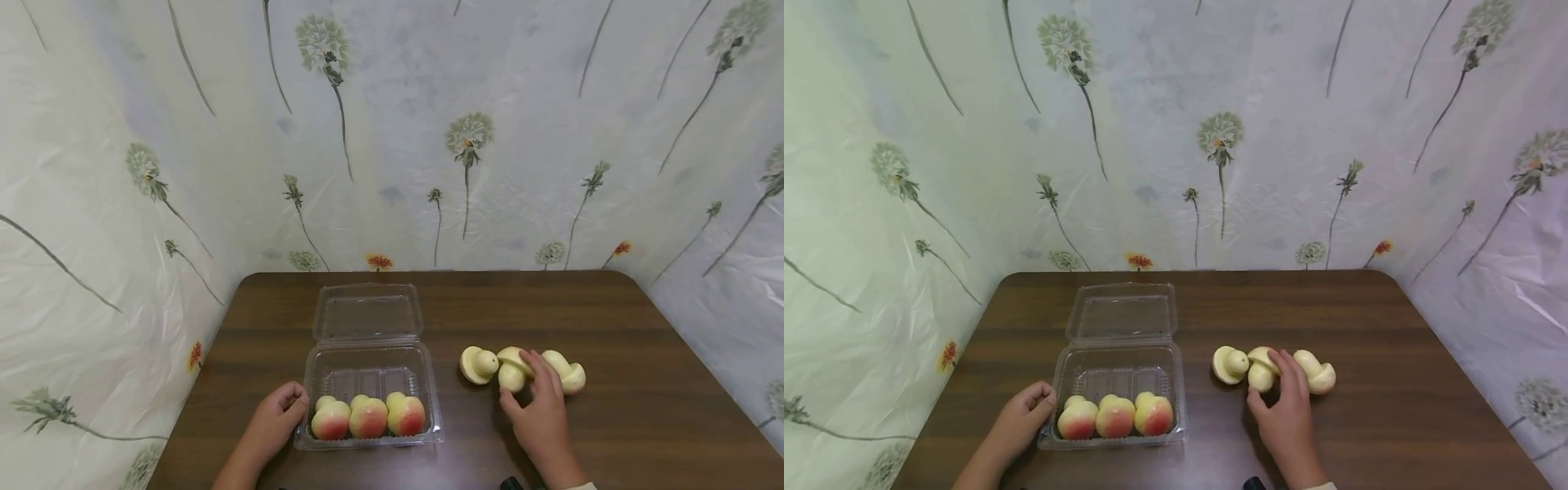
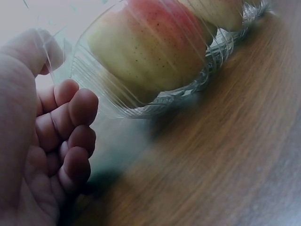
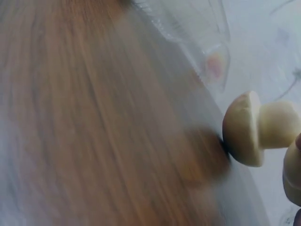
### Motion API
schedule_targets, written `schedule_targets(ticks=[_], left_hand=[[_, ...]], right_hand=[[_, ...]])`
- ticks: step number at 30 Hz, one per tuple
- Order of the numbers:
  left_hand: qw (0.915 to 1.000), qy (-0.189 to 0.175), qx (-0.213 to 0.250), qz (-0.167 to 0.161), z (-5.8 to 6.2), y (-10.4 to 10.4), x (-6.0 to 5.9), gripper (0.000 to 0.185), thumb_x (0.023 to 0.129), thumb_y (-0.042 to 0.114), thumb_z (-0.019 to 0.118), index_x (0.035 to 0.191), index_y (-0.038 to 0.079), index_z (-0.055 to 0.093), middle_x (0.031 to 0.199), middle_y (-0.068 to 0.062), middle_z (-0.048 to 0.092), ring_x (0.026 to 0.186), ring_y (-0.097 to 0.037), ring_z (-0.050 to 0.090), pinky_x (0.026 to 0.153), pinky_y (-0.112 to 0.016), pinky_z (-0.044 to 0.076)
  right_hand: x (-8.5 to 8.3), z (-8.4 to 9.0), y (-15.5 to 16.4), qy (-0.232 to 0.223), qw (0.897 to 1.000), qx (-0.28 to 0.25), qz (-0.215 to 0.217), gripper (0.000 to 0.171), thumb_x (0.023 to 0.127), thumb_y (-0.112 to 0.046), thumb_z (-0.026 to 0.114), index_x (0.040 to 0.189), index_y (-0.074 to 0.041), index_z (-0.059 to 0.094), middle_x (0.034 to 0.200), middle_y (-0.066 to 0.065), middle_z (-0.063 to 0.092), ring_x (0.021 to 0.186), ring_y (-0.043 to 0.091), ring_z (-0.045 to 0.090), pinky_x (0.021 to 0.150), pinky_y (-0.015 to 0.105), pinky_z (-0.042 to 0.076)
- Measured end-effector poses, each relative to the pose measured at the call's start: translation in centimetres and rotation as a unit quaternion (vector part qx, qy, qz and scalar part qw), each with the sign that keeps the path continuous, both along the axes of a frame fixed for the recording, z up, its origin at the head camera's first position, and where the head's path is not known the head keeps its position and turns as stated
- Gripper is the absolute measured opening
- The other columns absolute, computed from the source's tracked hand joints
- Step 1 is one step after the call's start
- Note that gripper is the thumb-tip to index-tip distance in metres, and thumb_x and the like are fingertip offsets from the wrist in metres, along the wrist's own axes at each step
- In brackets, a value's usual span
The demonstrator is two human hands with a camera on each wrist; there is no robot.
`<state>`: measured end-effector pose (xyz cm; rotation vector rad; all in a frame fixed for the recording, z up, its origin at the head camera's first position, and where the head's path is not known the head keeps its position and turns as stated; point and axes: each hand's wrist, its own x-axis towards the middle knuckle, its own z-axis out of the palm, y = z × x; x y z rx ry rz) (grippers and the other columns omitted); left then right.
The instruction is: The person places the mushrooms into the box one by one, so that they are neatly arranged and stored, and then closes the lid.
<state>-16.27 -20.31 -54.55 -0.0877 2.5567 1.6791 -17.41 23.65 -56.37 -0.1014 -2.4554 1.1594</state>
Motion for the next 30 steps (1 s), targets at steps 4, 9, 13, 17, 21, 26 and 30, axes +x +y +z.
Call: schedule_targets(ticks=[4, 9, 13, 17, 21, 26, 30], left_hand=[[1.0000, 0.002, -0.002, 0.001, -1.5, -0.5, -0.4, 0.011, 0.092, 0.012, 0.059, 0.081, 0.014, 0.057, 0.065, 0.001, 0.053, 0.059, -0.011, 0.049, 0.059, -0.026, 0.042], [1.0000, 0.001, 0.000, -0.003, -1.8, -0.5, -0.4, 0.011, 0.093, 0.013, 0.059, 0.082, 0.014, 0.057, 0.065, 0.000, 0.053, 0.059, -0.011, 0.049, 0.059, -0.026, 0.042], [1.0000, 0.001, 0.001, -0.002, -0.5, -0.1, 0.0, 0.012, 0.092, 0.010, 0.058, 0.081, 0.013, 0.057, 0.065, 0.000, 0.052, 0.059, -0.011, 0.049, 0.059, -0.026, 0.042], [0.9999, 0.009, 0.009, -0.006, 0.9, 0.3, 0.4, 0.012, 0.093, 0.010, 0.058, 0.081, 0.011, 0.056, 0.066, 0.000, 0.052, 0.060, -0.011, 0.049, 0.060, -0.026, 0.042], [0.9999, 0.012, 0.008, -0.009, 1.1, 0.3, 0.4, 0.011, 0.093, 0.011, 0.058, 0.081, 0.011, 0.056, 0.066, 0.000, 0.052, 0.060, -0.011, 0.049, 0.059, -0.026, 0.041], [0.9999, 0.007, 0.006, -0.009, -0.5, -0.2, -0.1, 0.012, 0.094, 0.012, 0.058, 0.082, 0.011, 0.056, 0.066, -0.001, 0.052, 0.060, -0.011, 0.049, 0.060, -0.026, 0.042], [0.9999, 0.008, 0.011, -0.011, -1.5, -0.6, -0.5, 0.012, 0.094, 0.013, 0.058, 0.082, 0.011, 0.056, 0.066, -0.001, 0.052, 0.060, -0.011, 0.049, 0.059, -0.026, 0.042]], right_hand=[[0.2, 0.2, -0.4, -0.001, 1.000, -0.026, 0.008, 0.078, 0.076, -0.005, 0.076, 0.142, -0.029, 0.042, 0.149, 0.003, 0.033, 0.135, 0.021, 0.034, 0.092, 0.002, 0.030], [0.5, 0.5, -0.8, 0.003, 0.999, -0.054, 0.008, 0.078, 0.074, -0.002, 0.078, 0.140, -0.026, 0.044, 0.148, 0.000, 0.035, 0.136, 0.015, 0.032, 0.095, 0.004, 0.032], [0.7, 1.2, -1.2, 0.008, 0.997, -0.076, 0.010, 0.077, 0.073, 0.001, 0.078, 0.139, -0.022, 0.046, 0.147, -0.001, 0.036, 0.135, 0.008, 0.032, 0.097, 0.006, 0.032], [1.3, 2.9, -2.0, 0.023, 0.995, -0.095, 0.024, 0.075, 0.072, 0.006, 0.076, 0.138, -0.012, 0.047, 0.146, 0.005, 0.037, 0.133, 0.005, 0.033, 0.099, 0.009, 0.034], [1.9, 4.4, -2.7, 0.031, 0.994, -0.100, 0.037, 0.073, 0.073, 0.008, 0.075, 0.138, -0.006, 0.045, 0.146, 0.008, 0.037, 0.133, 0.005, 0.034, 0.101, 0.011, 0.034], [2.2, 5.0, -3.1, 0.038, 0.991, -0.112, 0.068, 0.073, 0.074, 0.008, 0.075, 0.138, -0.005, 0.044, 0.146, 0.010, 0.035, 0.132, 0.003, 0.036, 0.102, 0.013, 0.034], [2.2, 5.2, -3.5, 0.057, 0.988, -0.111, 0.094, 0.072, 0.073, 0.009, 0.075, 0.137, -0.003, 0.044, 0.146, 0.013, 0.035, 0.132, 0.002, 0.036, 0.101, 0.013, 0.034]])
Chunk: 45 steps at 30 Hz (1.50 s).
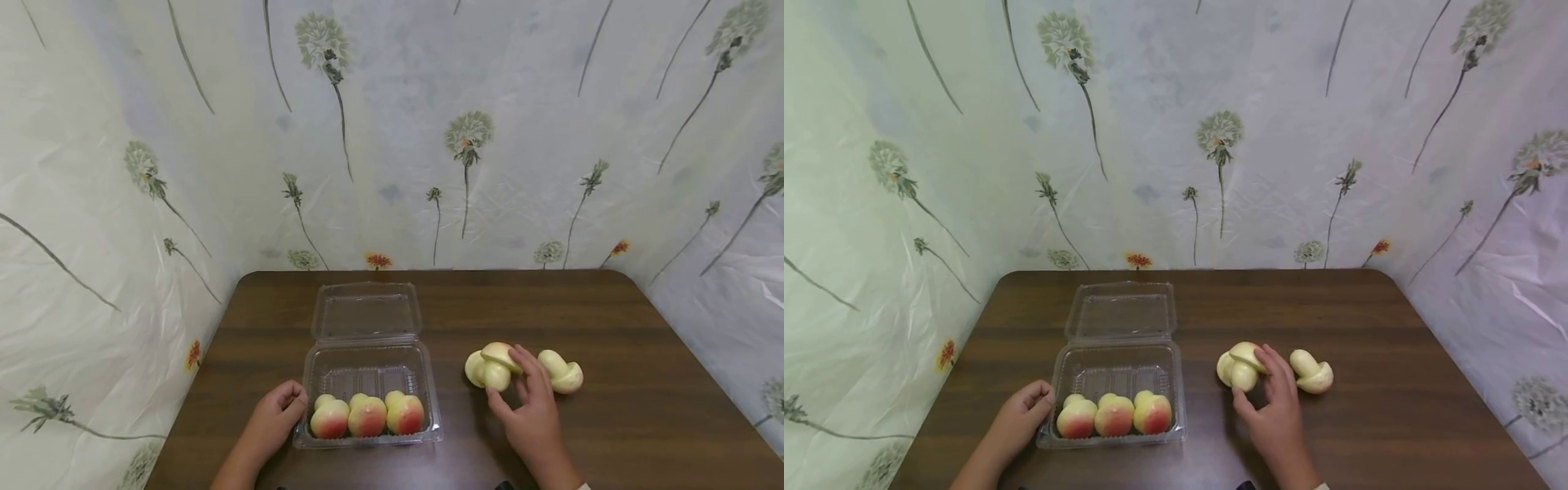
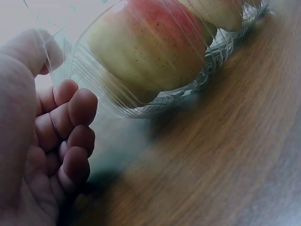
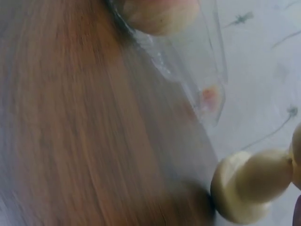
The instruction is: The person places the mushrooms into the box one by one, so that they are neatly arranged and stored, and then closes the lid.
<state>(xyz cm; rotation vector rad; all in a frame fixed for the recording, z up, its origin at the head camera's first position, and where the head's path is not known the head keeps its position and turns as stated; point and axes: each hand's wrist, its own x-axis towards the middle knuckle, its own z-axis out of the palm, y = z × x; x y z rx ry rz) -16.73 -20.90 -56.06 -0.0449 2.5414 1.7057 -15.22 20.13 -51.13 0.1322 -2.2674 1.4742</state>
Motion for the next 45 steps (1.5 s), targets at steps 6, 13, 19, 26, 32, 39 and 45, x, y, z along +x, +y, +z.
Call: schedule_targets(ticks=[6, 13, 19, 26, 32, 39, 45], left_hand=[[0.9999, 0.007, -0.006, -0.004, 3.0, 0.8, 0.8, 0.012, 0.093, 0.009, 0.057, 0.081, 0.011, 0.056, 0.066, 0.000, 0.052, 0.060, -0.011, 0.049, 0.060, -0.026, 0.042], [1.0000, 0.005, -0.006, -0.004, 0.9, 0.2, 0.3, 0.012, 0.093, 0.012, 0.058, 0.082, 0.013, 0.057, 0.066, 0.000, 0.053, 0.059, -0.011, 0.049, 0.059, -0.026, 0.042], [0.9999, 0.005, 0.008, -0.014, -0.2, -0.3, 0.0, 0.012, 0.093, 0.017, 0.060, 0.081, 0.015, 0.057, 0.066, 0.000, 0.053, 0.059, -0.012, 0.050, 0.058, -0.027, 0.043], [0.9997, 0.006, 0.013, -0.019, -0.1, -0.3, 0.1, 0.013, 0.094, 0.021, 0.060, 0.082, 0.016, 0.057, 0.067, -0.001, 0.054, 0.061, -0.013, 0.051, 0.059, -0.028, 0.044], [0.9998, 0.005, 0.005, -0.021, 0.1, -0.4, 0.0, 0.013, 0.094, 0.021, 0.059, 0.083, 0.015, 0.057, 0.067, -0.001, 0.054, 0.061, -0.013, 0.051, 0.059, -0.028, 0.043], [0.9995, -0.002, 0.015, -0.029, -0.3, -0.7, -0.2, 0.018, 0.095, 0.027, 0.058, 0.082, 0.016, 0.057, 0.069, -0.002, 0.055, 0.060, -0.012, 0.050, 0.059, -0.028, 0.044], [0.9992, 0.009, 0.018, -0.035, -0.7, -0.7, -0.2, 0.017, 0.095, 0.026, 0.058, 0.083, 0.014, 0.056, 0.068, -0.002, 0.054, 0.059, -0.012, 0.049, 0.058, -0.028, 0.043]], right_hand=[[0.0, 0.3, -0.6, 0.015, 1.000, 0.007, 0.016, 0.072, 0.072, 0.010, 0.075, 0.136, -0.001, 0.044, 0.145, 0.016, 0.035, 0.132, 0.002, 0.035, 0.101, 0.013, 0.034], [0.2, 0.5, -1.3, 0.035, 0.998, 0.025, 0.046, 0.073, 0.070, 0.012, 0.076, 0.136, -0.001, 0.045, 0.144, 0.021, 0.035, 0.132, 0.002, 0.035, 0.100, 0.014, 0.036], [0.4, 1.1, -2.1, 0.035, 0.996, 0.030, 0.079, 0.073, 0.070, 0.011, 0.076, 0.136, 0.000, 0.044, 0.144, 0.022, 0.035, 0.132, 0.001, 0.036, 0.100, 0.015, 0.036], [0.1, 1.7, -3.6, 0.029, 0.992, 0.030, 0.115, 0.073, 0.070, 0.010, 0.077, 0.135, 0.000, 0.045, 0.144, 0.021, 0.037, 0.131, 0.002, 0.038, 0.100, 0.018, 0.038], [0.1, 2.0, -5.0, 0.030, 0.989, 0.052, 0.132, 0.072, 0.071, 0.004, 0.079, 0.135, -0.003, 0.046, 0.143, 0.020, 0.038, 0.131, 0.003, 0.038, 0.100, 0.018, 0.040], [0.1, 2.5, -6.5, 0.018, 0.986, 0.048, 0.161, 0.072, 0.075, 0.002, 0.077, 0.138, -0.003, 0.043, 0.145, 0.016, 0.036, 0.131, 0.012, 0.040, 0.100, 0.029, 0.043], [0.2, 3.1, -7.8, -0.001, 0.983, 0.059, 0.175, 0.070, 0.076, 0.000, 0.076, 0.137, -0.005, 0.042, 0.145, 0.017, 0.036, 0.130, 0.025, 0.041, 0.095, 0.048, 0.044]])
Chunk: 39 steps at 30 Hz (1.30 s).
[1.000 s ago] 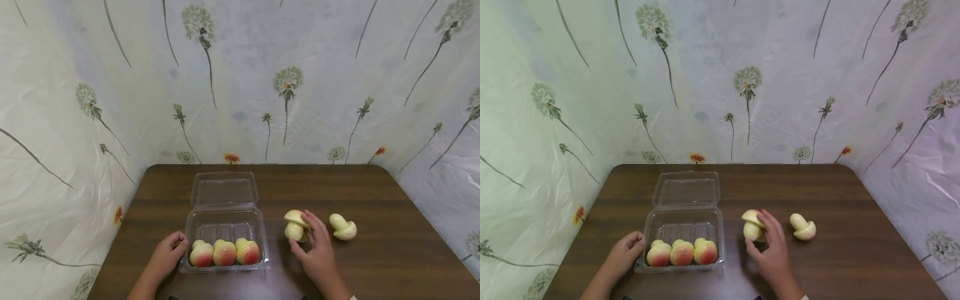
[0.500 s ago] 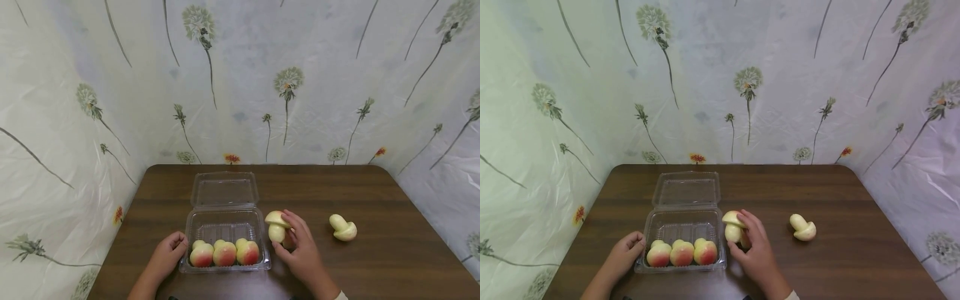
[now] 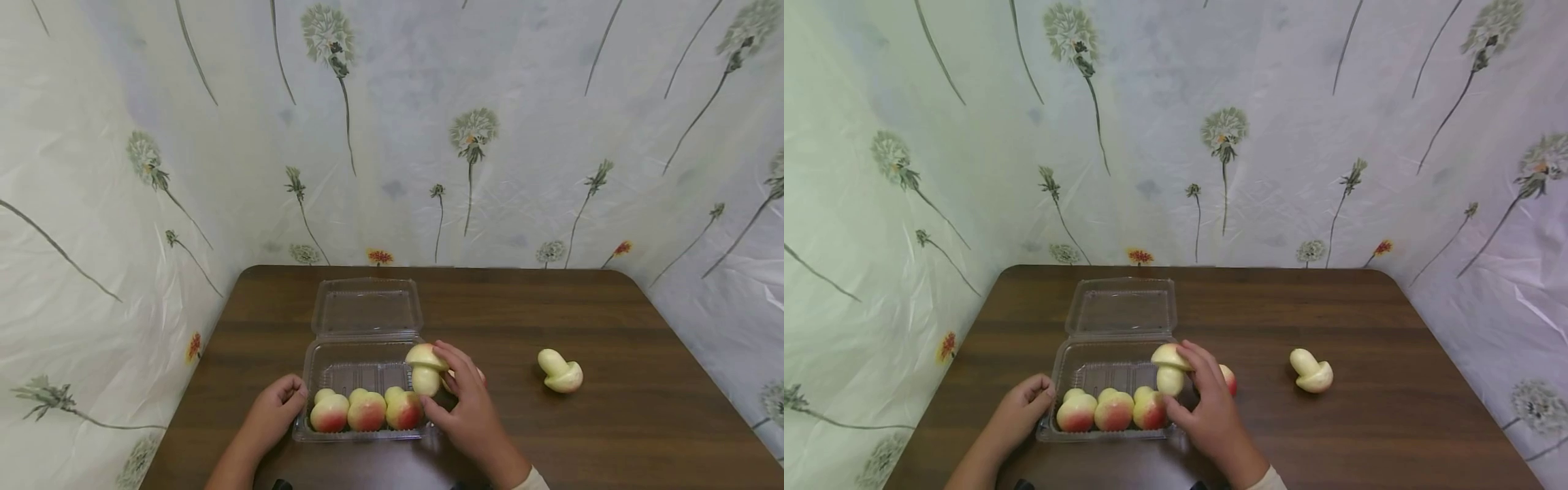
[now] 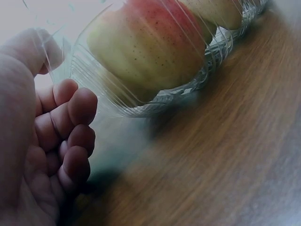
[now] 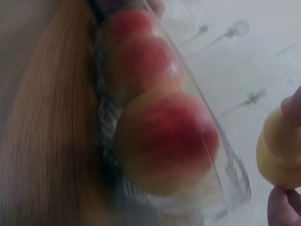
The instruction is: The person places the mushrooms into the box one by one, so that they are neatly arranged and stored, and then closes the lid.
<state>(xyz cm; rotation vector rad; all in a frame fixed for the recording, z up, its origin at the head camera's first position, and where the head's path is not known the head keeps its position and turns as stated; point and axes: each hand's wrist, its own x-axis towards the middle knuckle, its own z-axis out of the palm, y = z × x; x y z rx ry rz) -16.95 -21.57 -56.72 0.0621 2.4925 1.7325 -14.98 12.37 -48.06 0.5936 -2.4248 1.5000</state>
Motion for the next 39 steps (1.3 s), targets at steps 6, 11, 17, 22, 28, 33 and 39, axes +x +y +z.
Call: schedule_targets(ticks=[6, 11, 17, 22, 28, 33, 39], left_hand=[[1.0000, 0.000, -0.001, 0.003, 0.2, 0.0, 0.0, 0.016, 0.095, 0.025, 0.059, 0.083, 0.014, 0.057, 0.067, -0.001, 0.054, 0.060, -0.012, 0.050, 0.058, -0.028, 0.043], [0.9999, -0.001, -0.007, 0.009, 0.4, 0.1, 0.0, 0.015, 0.095, 0.025, 0.059, 0.083, 0.015, 0.057, 0.067, -0.001, 0.054, 0.060, -0.012, 0.050, 0.058, -0.028, 0.043], [0.9998, -0.007, -0.009, 0.013, 0.4, 0.0, 0.0, 0.015, 0.095, 0.024, 0.058, 0.082, 0.017, 0.057, 0.067, 0.000, 0.054, 0.060, -0.013, 0.050, 0.058, -0.028, 0.043], [0.9999, -0.007, -0.008, 0.011, 0.4, 0.0, 0.0, 0.015, 0.095, 0.025, 0.059, 0.083, 0.016, 0.057, 0.067, -0.001, 0.054, 0.060, -0.013, 0.049, 0.059, -0.027, 0.043], [0.9999, -0.008, -0.010, 0.008, 0.5, 0.0, -0.2, 0.014, 0.095, 0.024, 0.058, 0.083, 0.016, 0.058, 0.068, -0.001, 0.055, 0.061, -0.013, 0.051, 0.060, -0.028, 0.044], [0.9997, -0.006, -0.019, 0.013, 0.6, -0.1, -0.1, 0.014, 0.095, 0.026, 0.058, 0.083, 0.019, 0.058, 0.069, -0.001, 0.056, 0.062, -0.014, 0.051, 0.060, -0.029, 0.044], [0.9997, -0.004, -0.018, 0.014, 0.4, 0.0, 0.1, 0.015, 0.094, 0.028, 0.059, 0.083, 0.019, 0.058, 0.068, 0.000, 0.055, 0.063, -0.014, 0.052, 0.061, -0.028, 0.044]], right_hand=[[-0.2, 0.3, -1.4, -0.007, 1.000, -0.012, 0.023, 0.071, 0.076, 0.002, 0.075, 0.139, -0.003, 0.040, 0.145, 0.014, 0.037, 0.130, 0.025, 0.043, 0.098, 0.042, 0.044], [-0.8, -0.6, -2.3, -0.006, 0.999, -0.016, 0.037, 0.077, 0.077, -0.002, 0.076, 0.143, -0.005, 0.036, 0.146, 0.012, 0.035, 0.133, 0.026, 0.040, 0.098, 0.038, 0.044], [-1.7, -2.6, -2.6, -0.004, 0.999, -0.004, 0.051, 0.077, 0.080, -0.015, 0.076, 0.145, -0.020, 0.034, 0.150, 0.000, 0.031, 0.139, 0.022, 0.033, 0.100, 0.037, 0.043], [-2.0, -2.8, -3.0, -0.003, 0.999, 0.000, 0.047, 0.077, 0.080, -0.018, 0.077, 0.145, -0.025, 0.036, 0.149, -0.006, 0.032, 0.136, 0.018, 0.039, 0.100, 0.036, 0.043], [-2.6, -2.2, -3.8, 0.021, 0.998, 0.049, 0.044, 0.076, 0.080, -0.025, 0.076, 0.145, -0.026, 0.036, 0.148, -0.010, 0.034, 0.134, 0.012, 0.039, 0.097, 0.036, 0.048], [-3.1, -2.0, -4.6, 0.027, 0.996, 0.056, 0.060, 0.075, 0.081, -0.025, 0.075, 0.145, -0.027, 0.036, 0.147, -0.005, 0.037, 0.133, 0.015, 0.039, 0.097, 0.036, 0.047], [-3.3, -2.0, -5.4, -0.017, 0.996, 0.047, 0.077, 0.074, 0.082, -0.025, 0.075, 0.145, -0.028, 0.036, 0.148, -0.008, 0.035, 0.135, 0.013, 0.037, 0.099, 0.035, 0.045]])
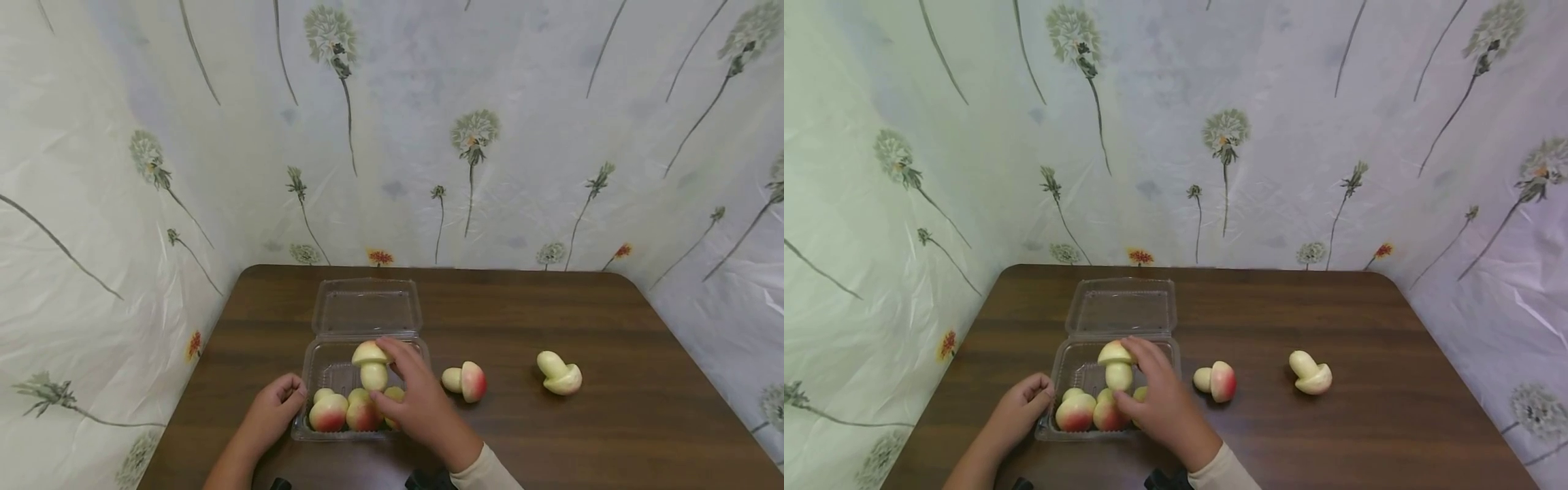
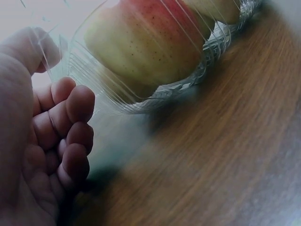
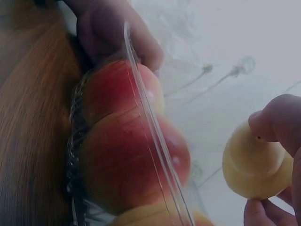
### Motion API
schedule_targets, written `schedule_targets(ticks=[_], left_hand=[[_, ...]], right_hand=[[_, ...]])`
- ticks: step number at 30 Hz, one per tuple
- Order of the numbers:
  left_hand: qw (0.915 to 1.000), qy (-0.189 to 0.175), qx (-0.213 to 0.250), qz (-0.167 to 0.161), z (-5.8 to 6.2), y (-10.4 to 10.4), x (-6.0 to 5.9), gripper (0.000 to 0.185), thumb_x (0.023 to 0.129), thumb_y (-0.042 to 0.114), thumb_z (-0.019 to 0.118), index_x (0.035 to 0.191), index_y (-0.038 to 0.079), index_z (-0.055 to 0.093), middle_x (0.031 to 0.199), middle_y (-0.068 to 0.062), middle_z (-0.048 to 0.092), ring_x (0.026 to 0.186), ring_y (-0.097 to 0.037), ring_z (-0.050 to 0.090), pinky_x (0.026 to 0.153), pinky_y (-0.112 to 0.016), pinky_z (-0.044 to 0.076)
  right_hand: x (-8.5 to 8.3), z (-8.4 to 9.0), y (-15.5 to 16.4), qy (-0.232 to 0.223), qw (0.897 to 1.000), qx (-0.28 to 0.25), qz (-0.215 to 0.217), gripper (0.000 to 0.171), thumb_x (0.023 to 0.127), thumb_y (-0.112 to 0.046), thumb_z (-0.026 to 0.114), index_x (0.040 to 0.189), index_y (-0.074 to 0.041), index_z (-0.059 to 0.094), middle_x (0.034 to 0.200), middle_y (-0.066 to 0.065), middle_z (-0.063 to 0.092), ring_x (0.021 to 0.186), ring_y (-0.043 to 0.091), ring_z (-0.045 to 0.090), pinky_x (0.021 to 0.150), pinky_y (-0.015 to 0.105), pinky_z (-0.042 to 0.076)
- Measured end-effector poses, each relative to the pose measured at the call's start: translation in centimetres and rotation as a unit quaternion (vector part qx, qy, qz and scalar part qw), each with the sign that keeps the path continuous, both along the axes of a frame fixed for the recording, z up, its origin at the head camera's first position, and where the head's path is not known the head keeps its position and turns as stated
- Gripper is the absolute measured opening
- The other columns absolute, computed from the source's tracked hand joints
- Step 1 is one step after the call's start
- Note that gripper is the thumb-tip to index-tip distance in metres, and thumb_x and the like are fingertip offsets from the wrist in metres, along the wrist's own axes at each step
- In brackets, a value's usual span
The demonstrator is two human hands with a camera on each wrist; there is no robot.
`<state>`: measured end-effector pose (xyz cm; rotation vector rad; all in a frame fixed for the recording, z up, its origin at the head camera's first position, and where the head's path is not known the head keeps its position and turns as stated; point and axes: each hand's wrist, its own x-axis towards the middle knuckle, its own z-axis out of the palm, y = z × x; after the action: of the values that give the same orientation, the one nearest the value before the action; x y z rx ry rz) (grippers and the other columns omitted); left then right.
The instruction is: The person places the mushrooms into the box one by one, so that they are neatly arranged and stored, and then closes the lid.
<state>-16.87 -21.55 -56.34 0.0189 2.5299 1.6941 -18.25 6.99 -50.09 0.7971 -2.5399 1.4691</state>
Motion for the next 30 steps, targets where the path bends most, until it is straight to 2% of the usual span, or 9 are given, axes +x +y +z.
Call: schedule_targets(ticks=[6, 14, 24, 27, 30], left_hand=[[1.0000, -0.001, 0.008, -0.005, 0.1, 0.0, -0.1, 0.015, 0.095, 0.027, 0.059, 0.083, 0.017, 0.058, 0.069, -0.001, 0.056, 0.061, -0.014, 0.051, 0.060, -0.028, 0.044], [0.9997, -0.011, 0.020, -0.004, 0.5, 0.1, 0.0, 0.015, 0.095, 0.023, 0.059, 0.085, 0.012, 0.057, 0.069, -0.003, 0.055, 0.060, -0.014, 0.050, 0.059, -0.028, 0.043], [1.0000, -0.005, 0.002, 0.008, 0.2, 0.2, -0.2, 0.011, 0.094, 0.019, 0.059, 0.084, 0.015, 0.058, 0.067, 0.000, 0.054, 0.059, -0.012, 0.049, 0.060, -0.027, 0.043], [0.9999, -0.008, -0.007, 0.010, 0.9, 0.4, 0.0, 0.010, 0.094, 0.016, 0.057, 0.084, 0.014, 0.058, 0.067, 0.000, 0.053, 0.060, -0.011, 0.049, 0.061, -0.026, 0.042], [0.9999, -0.007, -0.007, 0.008, 2.2, 0.7, 0.5, 0.011, 0.094, 0.014, 0.056, 0.084, 0.012, 0.058, 0.067, 0.000, 0.053, 0.060, -0.011, 0.049, 0.061, -0.026, 0.042]], right_hand=[[-0.1, -0.1, -0.7, -0.002, 1.000, 0.023, 0.005, 0.074, 0.084, -0.026, 0.073, 0.145, -0.032, 0.033, 0.149, -0.010, 0.030, 0.136, 0.012, 0.034, 0.101, 0.035, 0.044], [-0.3, 0.5, -1.6, 0.005, 0.999, 0.051, 0.009, 0.073, 0.084, -0.026, 0.072, 0.146, -0.031, 0.033, 0.143, -0.006, 0.032, 0.127, 0.011, 0.041, 0.098, 0.035, 0.046], [-0.7, 0.3, -2.7, 0.012, 0.995, 0.094, 0.012, 0.074, 0.083, -0.031, 0.071, 0.146, -0.035, 0.032, 0.142, -0.010, 0.033, 0.122, 0.009, 0.044, 0.093, 0.036, 0.047], [-0.8, 0.3, -3.0, 0.010, 0.995, 0.102, 0.011, 0.073, 0.082, -0.032, 0.070, 0.146, -0.034, 0.034, 0.141, -0.012, 0.034, 0.119, 0.009, 0.047, 0.089, 0.035, 0.048], [-0.9, 0.3, -3.4, 0.010, 0.994, 0.106, 0.017, 0.073, 0.083, -0.032, 0.070, 0.146, -0.032, 0.034, 0.141, -0.011, 0.035, 0.116, 0.010, 0.049, 0.088, 0.035, 0.048]])
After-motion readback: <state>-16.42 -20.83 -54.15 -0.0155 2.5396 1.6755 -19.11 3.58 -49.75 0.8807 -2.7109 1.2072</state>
